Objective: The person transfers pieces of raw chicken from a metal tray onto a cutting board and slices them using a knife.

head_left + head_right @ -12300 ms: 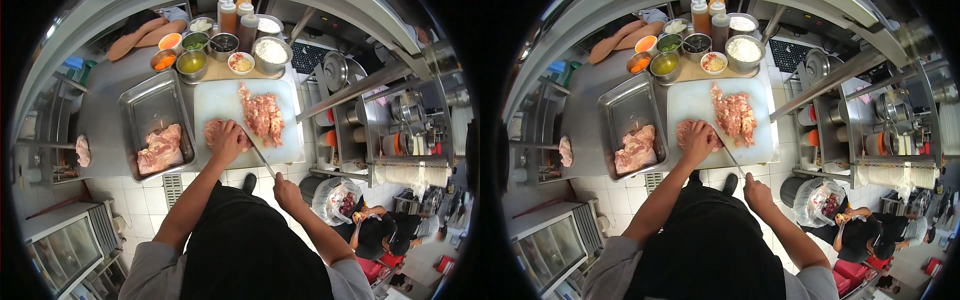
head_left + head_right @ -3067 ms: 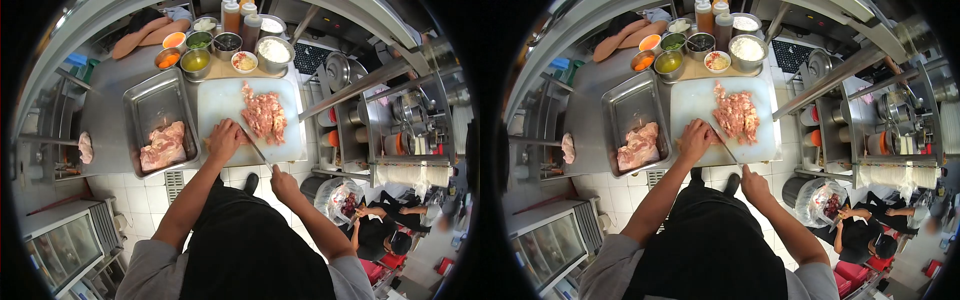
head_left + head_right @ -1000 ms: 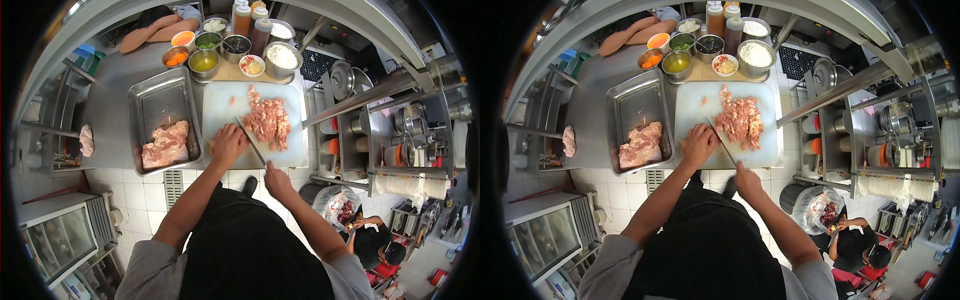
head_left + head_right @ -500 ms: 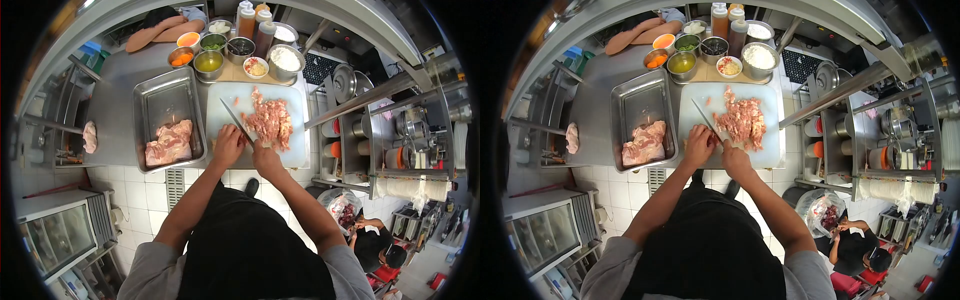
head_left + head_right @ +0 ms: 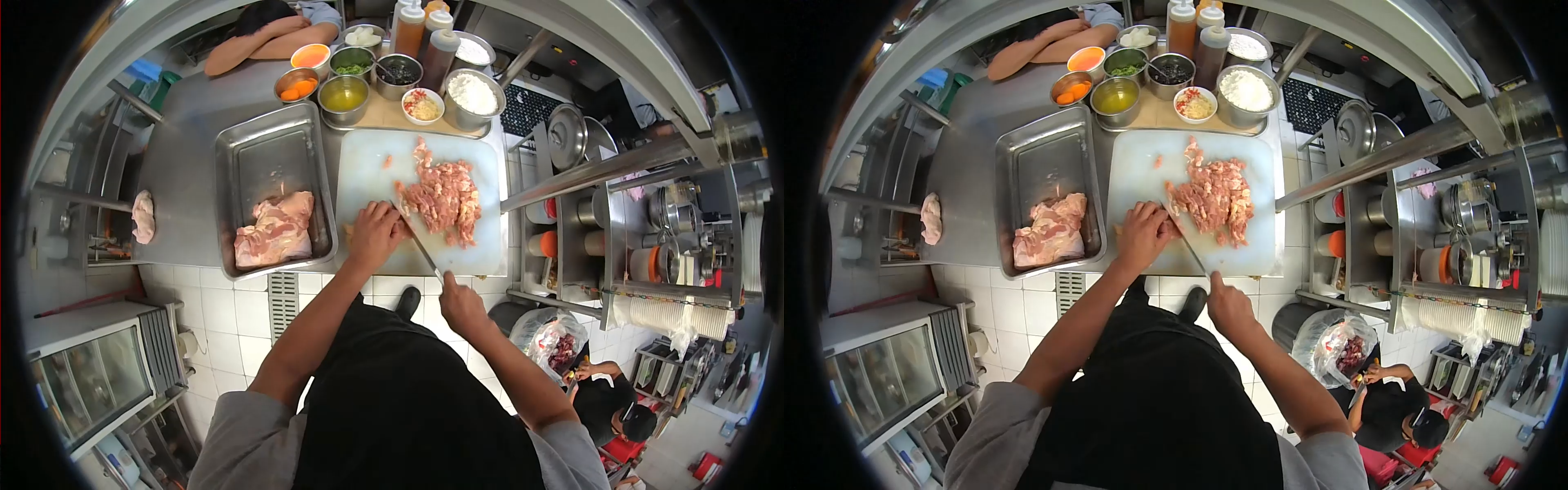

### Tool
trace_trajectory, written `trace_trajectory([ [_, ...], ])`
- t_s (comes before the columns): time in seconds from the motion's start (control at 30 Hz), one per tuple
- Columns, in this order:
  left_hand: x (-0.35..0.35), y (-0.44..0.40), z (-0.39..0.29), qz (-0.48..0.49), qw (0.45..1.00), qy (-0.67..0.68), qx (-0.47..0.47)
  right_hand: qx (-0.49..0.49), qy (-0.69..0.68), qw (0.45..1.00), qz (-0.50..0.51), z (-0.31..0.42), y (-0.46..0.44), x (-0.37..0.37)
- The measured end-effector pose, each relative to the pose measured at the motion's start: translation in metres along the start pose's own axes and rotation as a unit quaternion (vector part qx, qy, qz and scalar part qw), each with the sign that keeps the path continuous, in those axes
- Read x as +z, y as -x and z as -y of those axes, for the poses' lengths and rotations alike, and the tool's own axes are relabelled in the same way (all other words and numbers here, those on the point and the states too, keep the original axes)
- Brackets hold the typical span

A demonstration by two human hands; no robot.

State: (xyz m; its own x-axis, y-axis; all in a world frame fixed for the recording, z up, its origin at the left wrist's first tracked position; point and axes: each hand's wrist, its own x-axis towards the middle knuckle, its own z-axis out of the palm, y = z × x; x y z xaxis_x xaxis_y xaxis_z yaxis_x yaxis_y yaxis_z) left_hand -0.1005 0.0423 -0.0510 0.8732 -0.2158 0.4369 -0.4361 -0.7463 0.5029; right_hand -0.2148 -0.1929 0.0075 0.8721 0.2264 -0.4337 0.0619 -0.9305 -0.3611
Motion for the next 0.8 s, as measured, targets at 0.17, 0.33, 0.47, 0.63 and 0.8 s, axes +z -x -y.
trace_trajectory([
  [0.17,0.003,0.005,0.004,0.005,1.000,0.006,-0.001,-0.081,-0.005,0.991,-0.110,0.033,-0.137,0.011],
  [0.33,0.001,0.005,0.006,-0.002,0.999,0.039,-0.025,-0.141,-0.014,0.982,-0.126,0.010,-0.120,0.020],
  [0.47,0.001,0.006,0.008,-0.051,0.994,0.090,-0.042,-0.079,-0.065,0.993,-0.066,-0.018,-0.063,0.002],
  [0.63,-0.004,0.013,0.004,-0.053,0.998,0.036,-0.020,-0.055,-0.048,0.990,-0.118,-0.001,-0.048,-0.014],
  [0.8,-0.006,0.008,0.003,-0.012,0.999,0.026,-0.032,-0.077,0.037,0.989,-0.123,0.046,-0.077,-0.005],
])
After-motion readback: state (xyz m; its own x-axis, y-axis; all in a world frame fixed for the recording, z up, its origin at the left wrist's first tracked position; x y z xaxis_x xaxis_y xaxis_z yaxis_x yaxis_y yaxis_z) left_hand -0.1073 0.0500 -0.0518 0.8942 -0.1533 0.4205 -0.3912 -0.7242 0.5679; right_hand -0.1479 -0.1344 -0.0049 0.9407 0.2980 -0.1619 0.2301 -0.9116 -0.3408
